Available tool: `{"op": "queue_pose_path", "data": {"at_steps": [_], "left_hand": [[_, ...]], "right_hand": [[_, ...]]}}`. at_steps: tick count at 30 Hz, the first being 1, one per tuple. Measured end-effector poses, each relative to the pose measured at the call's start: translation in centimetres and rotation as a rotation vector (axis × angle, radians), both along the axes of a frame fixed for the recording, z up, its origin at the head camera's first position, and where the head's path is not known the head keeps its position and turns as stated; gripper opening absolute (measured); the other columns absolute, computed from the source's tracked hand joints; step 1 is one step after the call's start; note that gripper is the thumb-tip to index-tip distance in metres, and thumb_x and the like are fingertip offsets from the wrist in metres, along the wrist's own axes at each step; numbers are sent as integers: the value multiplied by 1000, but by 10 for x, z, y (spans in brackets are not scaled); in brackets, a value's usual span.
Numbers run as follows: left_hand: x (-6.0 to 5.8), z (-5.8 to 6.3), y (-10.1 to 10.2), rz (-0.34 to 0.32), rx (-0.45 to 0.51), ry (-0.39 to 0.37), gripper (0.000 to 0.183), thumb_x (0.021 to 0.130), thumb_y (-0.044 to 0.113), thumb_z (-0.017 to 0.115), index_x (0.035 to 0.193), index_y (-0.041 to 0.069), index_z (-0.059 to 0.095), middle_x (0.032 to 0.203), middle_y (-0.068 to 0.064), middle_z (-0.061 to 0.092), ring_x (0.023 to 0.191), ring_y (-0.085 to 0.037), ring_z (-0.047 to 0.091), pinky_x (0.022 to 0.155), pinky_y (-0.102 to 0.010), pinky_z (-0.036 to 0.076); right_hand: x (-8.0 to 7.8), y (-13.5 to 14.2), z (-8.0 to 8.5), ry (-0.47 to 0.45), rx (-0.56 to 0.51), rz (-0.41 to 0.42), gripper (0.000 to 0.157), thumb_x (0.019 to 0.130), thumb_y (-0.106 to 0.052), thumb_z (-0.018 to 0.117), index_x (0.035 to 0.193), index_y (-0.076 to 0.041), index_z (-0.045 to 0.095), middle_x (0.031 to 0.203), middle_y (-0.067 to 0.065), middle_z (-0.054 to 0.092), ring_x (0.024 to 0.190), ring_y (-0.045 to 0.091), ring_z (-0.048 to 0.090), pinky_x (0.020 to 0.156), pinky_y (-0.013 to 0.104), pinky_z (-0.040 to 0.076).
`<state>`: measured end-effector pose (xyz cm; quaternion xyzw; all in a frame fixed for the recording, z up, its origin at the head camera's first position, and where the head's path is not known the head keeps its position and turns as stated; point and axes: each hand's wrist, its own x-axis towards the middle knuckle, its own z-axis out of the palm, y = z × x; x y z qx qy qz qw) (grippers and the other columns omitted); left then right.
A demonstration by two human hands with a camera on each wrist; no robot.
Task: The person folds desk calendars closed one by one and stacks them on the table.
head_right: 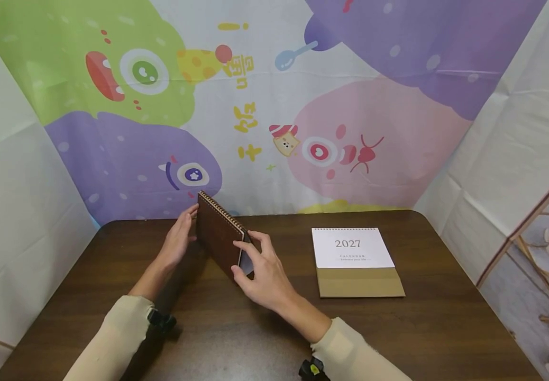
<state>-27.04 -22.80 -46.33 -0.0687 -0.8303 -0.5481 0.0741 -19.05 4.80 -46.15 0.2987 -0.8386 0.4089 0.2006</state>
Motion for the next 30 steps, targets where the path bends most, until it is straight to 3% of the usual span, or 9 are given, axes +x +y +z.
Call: {"op": "queue_pose_path", "data": {"at_steps": [7, 11, 13, 16, 17, 21, 25, 28, 30], "left_hand": [[-3, -5, -1, -13, 8, 22, 61, 124, 45, 26, 176, 14, 38, 184, -21, 35, 168, -48, 38, 117, -69, 54], [-23, -31, -15, -45, 37, 108, 64, 121, 55, 34, 173, 20, 45, 182, -18, 42, 164, -44, 46, 104, -59, 62], [-39, -51, -24, -48, 53, 157, 63, 120, 57, 38, 171, 22, 49, 179, -16, 47, 160, -38, 51, 96, -49, 64], [-48, -62, -30, -56, 48, 151, 63, 120, 57, 38, 172, 22, 48, 180, -17, 45, 161, -41, 50, 95, -52, 64], [-51, -68, -32, -53, 51, 167, 61, 121, 56, 39, 171, 22, 49, 180, -16, 46, 161, -39, 51, 92, -49, 65], [-38, -56, -27, -33, 10, 146, 63, 121, 57, 32, 172, 22, 48, 179, -19, 46, 159, -44, 51, 94, -50, 65], [-11, -27, -15, -27, -16, 110, 65, 122, 54, 28, 172, 17, 45, 178, -26, 44, 160, -51, 48, 100, -60, 64], [-5, -20, -13, -48, -3, 107, 65, 122, 53, 32, 172, 14, 44, 178, -28, 43, 161, -52, 46, 102, -65, 62], [-8, -24, -16, -51, -2, 110, 66, 122, 56, 33, 172, 16, 45, 178, -27, 43, 161, -51, 46, 102, -65, 62]], "right_hand": [[1, -1, -1, 0, -17, -2, 52, 100, -14, 79, 150, -8, 69, 160, 28, 52, 136, 44, 70, 103, 59, 63], [-1, -1, -2, 3, -22, 0, 51, 100, -13, 78, 150, -8, 69, 160, 28, 52, 135, 44, 71, 102, 59, 64], [-2, 0, -2, -3, -24, 1, 50, 101, -13, 78, 150, -8, 69, 160, 28, 52, 135, 43, 71, 102, 58, 64], [-4, 2, -3, -11, -25, -3, 49, 101, -13, 77, 149, -8, 69, 161, 27, 52, 135, 43, 71, 104, 58, 64], [-5, 2, -3, -10, -26, -5, 49, 102, -13, 77, 149, -8, 69, 161, 26, 53, 136, 42, 70, 105, 57, 64], [-10, 6, -4, 0, -26, -14, 47, 102, -12, 77, 148, -7, 70, 161, 23, 56, 139, 40, 69, 107, 55, 64], [-14, 9, -5, 9, -24, -18, 46, 102, -11, 76, 147, -7, 70, 160, 22, 57, 141, 40, 68, 109, 55, 63], [-16, 11, -5, 12, -28, -22, 45, 102, -11, 76, 147, -6, 70, 160, 23, 57, 142, 41, 67, 110, 56, 63], [-16, 11, -5, 6, -33, -24, 45, 102, -11, 75, 147, -6, 70, 160, 23, 57, 143, 42, 67, 111, 57, 62]]}}
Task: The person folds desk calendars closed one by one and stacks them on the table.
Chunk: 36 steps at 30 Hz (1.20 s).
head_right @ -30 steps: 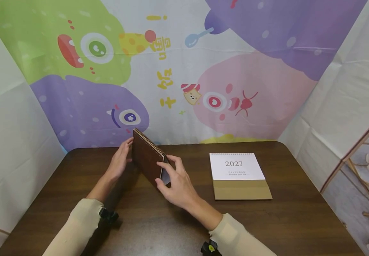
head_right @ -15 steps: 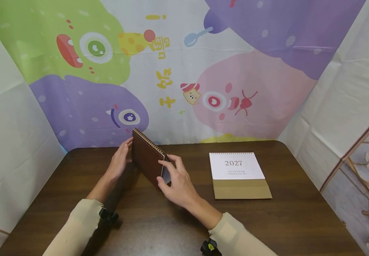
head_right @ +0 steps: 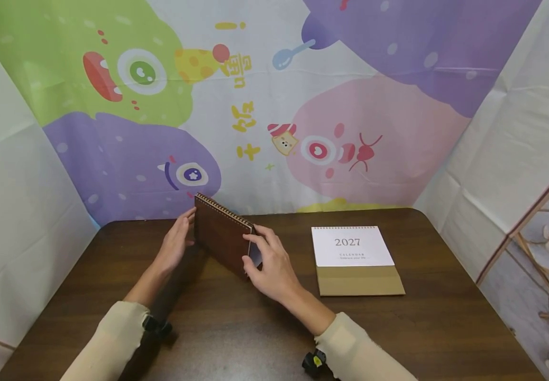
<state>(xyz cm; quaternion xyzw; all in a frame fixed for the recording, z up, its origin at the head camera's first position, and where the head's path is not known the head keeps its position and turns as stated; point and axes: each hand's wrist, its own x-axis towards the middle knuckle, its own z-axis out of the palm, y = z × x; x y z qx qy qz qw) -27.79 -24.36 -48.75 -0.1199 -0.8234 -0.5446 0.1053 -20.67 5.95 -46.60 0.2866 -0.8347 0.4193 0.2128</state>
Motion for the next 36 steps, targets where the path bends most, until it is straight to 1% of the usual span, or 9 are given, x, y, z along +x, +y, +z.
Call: {"op": "queue_pose_path", "data": {"at_steps": [7, 9, 14, 20, 22, 26, 30, 32, 36], "left_hand": [[-41, -54, -23, 20, -18, 57, 60, 122, 55, 32, 173, 27, 46, 177, -15, 50, 157, -35, 57, 88, -43, 66], [-37, -49, -20, 38, -42, 39, 60, 122, 54, 29, 174, 28, 44, 179, -13, 49, 158, -34, 56, 90, -43, 66], [-1, -1, 2, 38, -52, -11, 61, 124, 43, 31, 177, 13, 35, 182, -24, 38, 164, -49, 44, 117, -67, 56], [-34, -43, -14, 96, -49, 90, 61, 122, 54, 33, 180, 34, 30, 188, -6, 33, 175, -30, 30, 144, -51, 23], [-29, -34, -11, 87, -37, 69, 61, 123, 50, 33, 180, 32, 28, 189, -6, 28, 177, -31, 25, 146, -53, 19], [-13, -9, 2, 67, -30, 19, 61, 124, 41, 31, 182, 23, 25, 189, -13, 28, 174, -41, 29, 143, -57, 28], [-22, -26, -4, 35, -10, 23, 62, 123, 52, 30, 181, 31, 26, 188, -6, 32, 170, -38, 40, 127, -55, 53], [-39, -49, -13, 38, -14, 38, 62, 121, 59, 32, 179, 39, 28, 188, 2, 33, 168, -31, 43, 116, -44, 62], [-42, -53, -13, 36, 0, 59, 62, 121, 57, 33, 180, 35, 30, 188, -4, 33, 169, -32, 42, 109, -38, 65]], "right_hand": [[-2, 2, 1, -24, -10, -7, 44, 103, -10, 75, 147, -5, 70, 162, 24, 57, 144, 43, 65, 112, 57, 62], [-2, 2, 1, -26, -14, -9, 43, 103, -10, 75, 146, -5, 70, 162, 24, 57, 143, 43, 66, 111, 58, 62], [-1, -1, 0, -41, -97, -7, 44, 100, -3, 73, 143, -3, 64, 162, 26, 52, 144, 46, 64, 109, 60, 64], [3, -7, 0, -82, -202, -9, 75, 100, 4, 69, 169, -1, 41, 165, 29, 40, 154, 49, 53, 113, 60, 61], [6, -8, 0, -106, -208, -5, 81, 100, 4, 69, 173, 0, 35, 166, 30, 37, 156, 50, 52, 115, 60, 60], [11, -11, 1, -162, -204, 14, 83, 102, 2, 68, 176, 0, 29, 168, 30, 34, 156, 49, 51, 119, 58, 57], [13, -13, 1, -189, -203, 30, 85, 103, 1, 67, 178, -2, 26, 167, 29, 36, 156, 47, 53, 121, 54, 55], [14, -13, 0, -188, -202, 33, 86, 103, 1, 67, 178, -2, 26, 166, 29, 37, 155, 46, 54, 122, 53, 55], [14, -12, 0, -176, -193, 36, 86, 103, 2, 67, 178, 0, 25, 166, 29, 38, 153, 44, 55, 122, 54, 55]]}}
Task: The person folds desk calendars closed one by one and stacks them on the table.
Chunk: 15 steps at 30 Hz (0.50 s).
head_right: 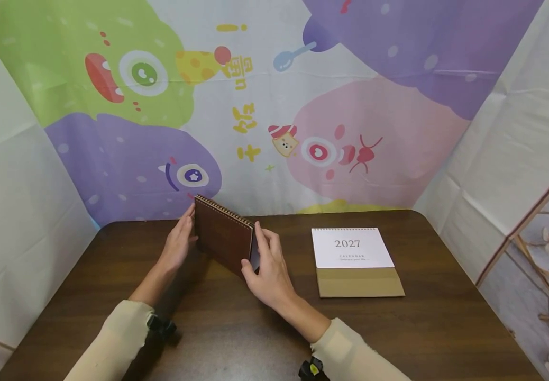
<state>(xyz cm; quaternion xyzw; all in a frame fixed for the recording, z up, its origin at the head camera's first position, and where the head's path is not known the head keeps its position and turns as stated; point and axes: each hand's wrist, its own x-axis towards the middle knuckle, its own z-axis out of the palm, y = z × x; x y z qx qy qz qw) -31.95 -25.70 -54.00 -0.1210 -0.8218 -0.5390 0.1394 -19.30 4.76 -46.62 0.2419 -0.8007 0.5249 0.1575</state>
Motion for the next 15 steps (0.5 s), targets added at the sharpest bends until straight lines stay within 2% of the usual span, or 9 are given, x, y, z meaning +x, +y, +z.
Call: {"op": "queue_pose_path", "data": {"at_steps": [1, 2, 4, 7, 8, 9, 11, 14, 15], "left_hand": [[3, 4, 1, -15, 13, -2, 63, 122, 57, 33, 180, 33, 30, 188, -6, 32, 169, -33, 41, 110, -40, 65], [12, 14, 4, -39, 35, 7, 64, 122, 55, 33, 180, 29, 30, 187, -11, 32, 170, -35, 40, 112, -44, 64], [12, 12, 3, -39, 47, 31, 62, 122, 54, 35, 179, 29, 35, 186, -12, 37, 168, -32, 44, 109, -40, 65], [16, 18, 3, -88, 89, 20, 65, 122, 54, 37, 179, 24, 35, 186, -16, 33, 170, -36, 39, 114, -53, 63], [14, 15, 2, -73, 79, 25, 64, 122, 55, 37, 179, 25, 35, 186, -15, 35, 170, -35, 41, 112, -51, 64], [4, 5, -1, -48, 59, 16, 63, 121, 56, 36, 178, 28, 36, 186, -13, 36, 169, -35, 42, 110, -50, 65], [-1, 0, -3, -27, 46, -36, 62, 121, 58, 34, 179, 35, 33, 187, -7, 34, 170, -34, 39, 114, -50, 63], [-15, -18, -10, 22, 30, -61, 56, 121, 58, 34, 176, 46, 34, 186, 2, 37, 169, -30, 43, 110, -39, 65], [-18, -22, -13, 18, 33, -70, 55, 121, 58, 34, 176, 47, 34, 186, 3, 36, 169, -29, 42, 110, -38, 65]], "right_hand": [[0, 0, 0, 4, 4, -2, 86, 103, 2, 68, 178, 0, 25, 165, 29, 39, 151, 44, 56, 122, 54, 55], [0, 0, 0, 10, 11, -5, 86, 103, 1, 68, 177, 1, 25, 165, 30, 40, 149, 43, 57, 122, 54, 55], [0, 0, 0, 20, 28, -16, 86, 102, 0, 69, 177, 1, 26, 164, 30, 41, 145, 42, 60, 121, 53, 57], [-1, 0, 0, 33, 72, -46, 87, 102, -4, 70, 177, 1, 27, 165, 28, 44, 137, 41, 63, 117, 52, 59], [-1, 0, 0, 38, 86, -56, 87, 102, -5, 71, 177, 1, 27, 165, 28, 44, 136, 40, 63, 115, 53, 59], [-1, 0, 0, 39, 99, -63, 87, 102, -7, 71, 177, 1, 27, 166, 27, 44, 136, 40, 63, 114, 53, 59], [-2, 0, 0, 41, 122, -74, 88, 102, -9, 72, 177, 1, 26, 167, 27, 44, 139, 39, 61, 113, 55, 56], [-5, 1, 0, 38, 131, -79, 88, 103, -10, 71, 177, 2, 25, 168, 28, 42, 146, 40, 57, 117, 58, 54], [-6, 2, -1, 35, 133, -80, 88, 103, -10, 71, 177, 2, 25, 168, 28, 42, 148, 41, 56, 118, 59, 54]]}}
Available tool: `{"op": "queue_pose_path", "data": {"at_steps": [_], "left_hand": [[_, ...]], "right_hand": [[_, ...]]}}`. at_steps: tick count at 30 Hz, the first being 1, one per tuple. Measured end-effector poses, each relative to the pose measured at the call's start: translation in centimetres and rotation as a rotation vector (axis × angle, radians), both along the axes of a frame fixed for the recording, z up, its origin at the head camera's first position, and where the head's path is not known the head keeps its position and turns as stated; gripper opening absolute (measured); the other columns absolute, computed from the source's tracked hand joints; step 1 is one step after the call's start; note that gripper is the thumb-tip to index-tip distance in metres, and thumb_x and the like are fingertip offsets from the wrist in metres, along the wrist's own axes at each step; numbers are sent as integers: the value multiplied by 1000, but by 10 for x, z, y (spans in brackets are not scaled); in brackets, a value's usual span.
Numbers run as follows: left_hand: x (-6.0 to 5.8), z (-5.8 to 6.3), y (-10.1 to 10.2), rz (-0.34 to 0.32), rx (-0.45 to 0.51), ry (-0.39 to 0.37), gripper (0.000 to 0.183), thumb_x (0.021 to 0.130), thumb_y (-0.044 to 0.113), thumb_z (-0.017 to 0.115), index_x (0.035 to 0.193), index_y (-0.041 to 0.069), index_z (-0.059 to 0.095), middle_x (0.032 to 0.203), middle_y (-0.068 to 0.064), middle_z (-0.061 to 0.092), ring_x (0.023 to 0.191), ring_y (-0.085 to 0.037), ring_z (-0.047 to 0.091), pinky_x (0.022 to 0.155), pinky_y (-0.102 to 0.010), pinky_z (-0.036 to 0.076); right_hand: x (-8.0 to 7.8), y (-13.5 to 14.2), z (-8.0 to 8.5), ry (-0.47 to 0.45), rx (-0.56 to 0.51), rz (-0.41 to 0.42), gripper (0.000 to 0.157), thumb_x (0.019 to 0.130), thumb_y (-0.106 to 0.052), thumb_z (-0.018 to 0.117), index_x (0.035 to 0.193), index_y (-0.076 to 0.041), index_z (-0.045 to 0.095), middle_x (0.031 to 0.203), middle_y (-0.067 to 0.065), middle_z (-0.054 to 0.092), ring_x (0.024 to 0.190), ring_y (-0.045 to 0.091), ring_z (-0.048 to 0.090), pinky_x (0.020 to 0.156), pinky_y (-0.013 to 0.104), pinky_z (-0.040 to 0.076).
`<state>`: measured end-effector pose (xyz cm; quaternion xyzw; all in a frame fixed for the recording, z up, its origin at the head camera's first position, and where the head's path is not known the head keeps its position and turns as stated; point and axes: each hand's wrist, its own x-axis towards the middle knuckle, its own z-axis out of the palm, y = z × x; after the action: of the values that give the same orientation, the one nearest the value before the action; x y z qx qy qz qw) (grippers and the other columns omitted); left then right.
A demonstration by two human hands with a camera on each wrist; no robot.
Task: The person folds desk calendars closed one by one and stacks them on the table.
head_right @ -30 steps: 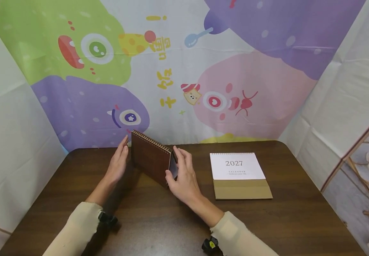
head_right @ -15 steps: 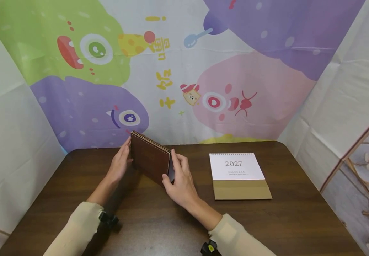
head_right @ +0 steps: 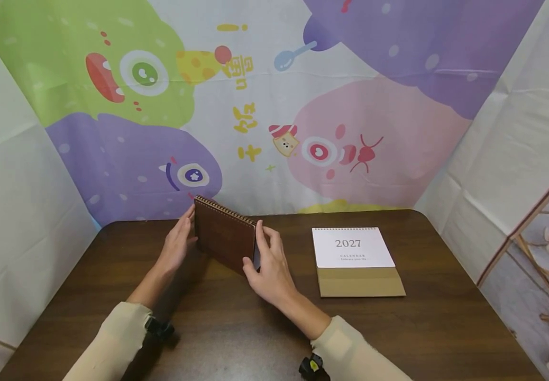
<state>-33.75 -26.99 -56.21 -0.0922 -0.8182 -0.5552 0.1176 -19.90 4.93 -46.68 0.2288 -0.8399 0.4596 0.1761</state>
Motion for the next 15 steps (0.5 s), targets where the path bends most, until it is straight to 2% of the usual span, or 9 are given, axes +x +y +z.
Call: {"op": "queue_pose_path", "data": {"at_steps": [1, 4, 7, 8, 11, 12, 15], "left_hand": [[11, 10, 3, -22, 22, 13, 56, 122, 57, 35, 176, 44, 35, 186, 1, 36, 169, -31, 42, 112, -39, 64], [7, 4, -1, -29, 23, 33, 57, 122, 55, 36, 176, 40, 37, 185, -4, 39, 168, -37, 44, 110, -40, 66], [9, 3, -2, -37, 28, 26, 56, 121, 56, 36, 176, 43, 37, 185, -2, 39, 168, -36, 44, 111, -42, 65], [-3, -11, -7, -20, 16, 9, 54, 121, 58, 36, 174, 48, 37, 185, 2, 39, 168, -34, 45, 109, -40, 66], [1, -11, -7, -37, 31, 4, 54, 121, 58, 38, 174, 50, 36, 185, 2, 38, 169, -33, 43, 112, -43, 64], [7, -6, -6, -56, 39, 13, 56, 121, 55, 40, 176, 44, 36, 186, -2, 37, 169, -34, 42, 114, -46, 63], [12, -6, -5, -59, 33, 16, 56, 122, 54, 40, 177, 42, 35, 186, -5, 36, 170, -34, 42, 114, -45, 64]], "right_hand": [[-1, 1, 0, -1, 0, -3, 88, 103, -10, 71, 177, 2, 25, 169, 28, 41, 149, 42, 56, 118, 59, 53], [-4, 2, 0, 0, -1, -10, 87, 103, -10, 71, 177, 2, 25, 168, 30, 41, 148, 44, 56, 118, 60, 54], [-6, 4, 0, 1, 1, -14, 88, 103, -10, 71, 176, 3, 25, 168, 30, 41, 149, 46, 55, 119, 62, 53], [-8, 4, 0, -1, 0, -16, 88, 103, -10, 71, 176, 3, 25, 168, 31, 41, 150, 46, 55, 120, 62, 53], [-11, 6, -1, -11, -3, -20, 89, 103, -10, 72, 177, 2, 24, 169, 31, 40, 151, 47, 54, 123, 63, 51], [-12, 6, -2, -11, -2, -22, 90, 103, -10, 72, 177, 2, 23, 168, 31, 40, 152, 48, 54, 123, 63, 51], [-16, 7, -3, -13, -1, -21, 91, 103, -10, 72, 178, 0, 22, 168, 31, 40, 151, 48, 54, 123, 62, 51]]}}
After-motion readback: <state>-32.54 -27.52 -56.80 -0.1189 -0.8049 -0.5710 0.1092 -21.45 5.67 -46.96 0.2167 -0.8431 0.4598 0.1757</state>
